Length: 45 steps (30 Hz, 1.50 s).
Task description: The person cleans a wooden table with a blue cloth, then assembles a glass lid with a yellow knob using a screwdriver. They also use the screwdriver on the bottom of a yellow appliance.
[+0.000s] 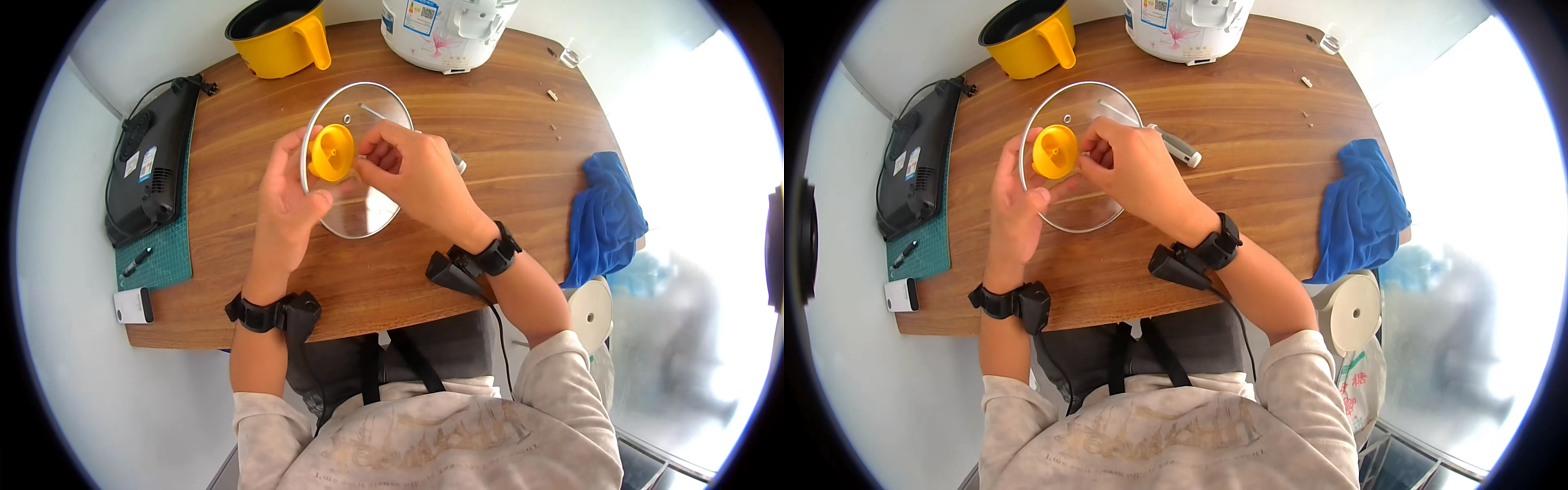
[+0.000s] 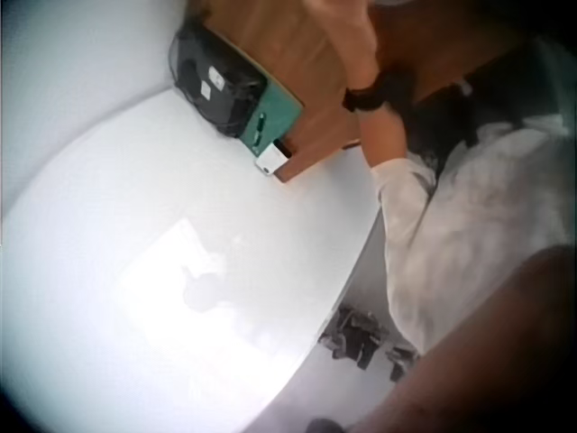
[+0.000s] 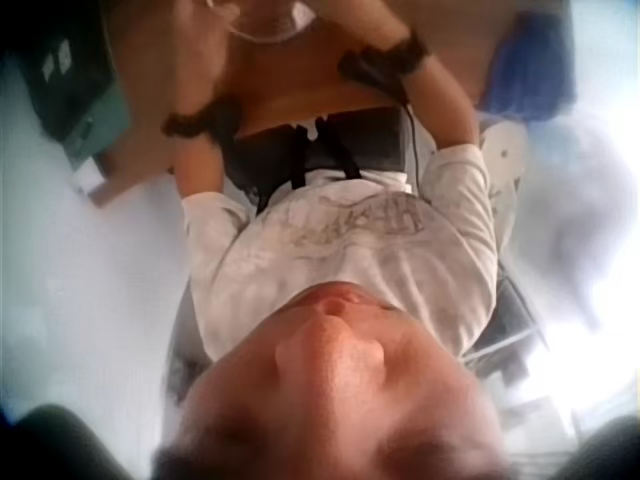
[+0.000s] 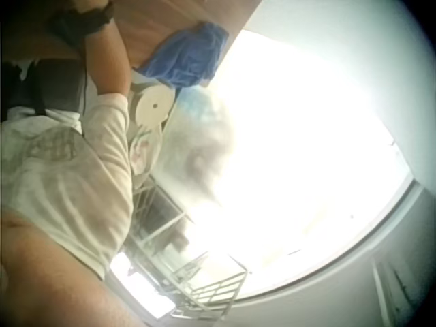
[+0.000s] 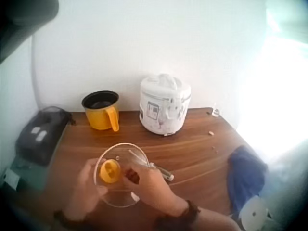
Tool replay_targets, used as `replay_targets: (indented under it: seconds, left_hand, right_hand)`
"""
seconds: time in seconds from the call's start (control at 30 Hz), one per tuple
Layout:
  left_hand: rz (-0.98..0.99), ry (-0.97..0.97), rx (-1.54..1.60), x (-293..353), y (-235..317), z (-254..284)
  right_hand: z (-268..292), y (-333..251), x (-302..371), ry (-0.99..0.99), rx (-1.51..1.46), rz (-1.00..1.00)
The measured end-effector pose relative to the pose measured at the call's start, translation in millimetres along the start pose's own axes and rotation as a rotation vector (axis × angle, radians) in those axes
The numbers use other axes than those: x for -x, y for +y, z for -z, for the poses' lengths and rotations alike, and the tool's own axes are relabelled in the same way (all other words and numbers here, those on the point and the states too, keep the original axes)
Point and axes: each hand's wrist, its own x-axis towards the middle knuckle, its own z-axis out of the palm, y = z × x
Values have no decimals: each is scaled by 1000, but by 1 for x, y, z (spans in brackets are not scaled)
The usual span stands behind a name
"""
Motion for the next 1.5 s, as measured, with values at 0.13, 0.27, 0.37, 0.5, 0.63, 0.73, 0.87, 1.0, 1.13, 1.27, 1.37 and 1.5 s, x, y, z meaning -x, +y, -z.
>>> replay_targets:
  seconds: [0.13,0.27,0.37,0.5,0.63,0.73,0.87,1.0,1.13,1.27,1.37,1.5]
  left_hand:
    - [16,57,97,1,2,-3]
    - [40,65,111,2,1,-3]
    - [43,82,143,0,-1,3]
    - [50,105,165,-1,1,0]
    - [41,104,194,0,0,2]
    - [48,105,177,0,0,2]
    - [65,103,156,0,0,0]
    - [66,114,151,-1,-1,0]
    - [68,166,179,-2,-1,0]
    - [129,255,186,-6,-3,4]
    - [161,294,152,-7,-2,5]
    - [145,336,176,-9,-4,12]
  right_hand:
    - [4,1,0,1,102,54]
    - [2,0,4,-10,141,111]
    - [-1,2,4,29,213,205]
    - [-1,6,3,22,261,287]
    - [-1,3,4,22,269,264]
    - [-4,7,6,23,291,312]
    - [-3,7,6,-11,339,327]
    - [-1,7,6,-22,322,325]
    - [0,7,5,-27,347,350]
    - [-1,10,5,-22,358,329]
    - [-3,12,4,-7,315,344]
    - [4,17,-1,120,314,320]
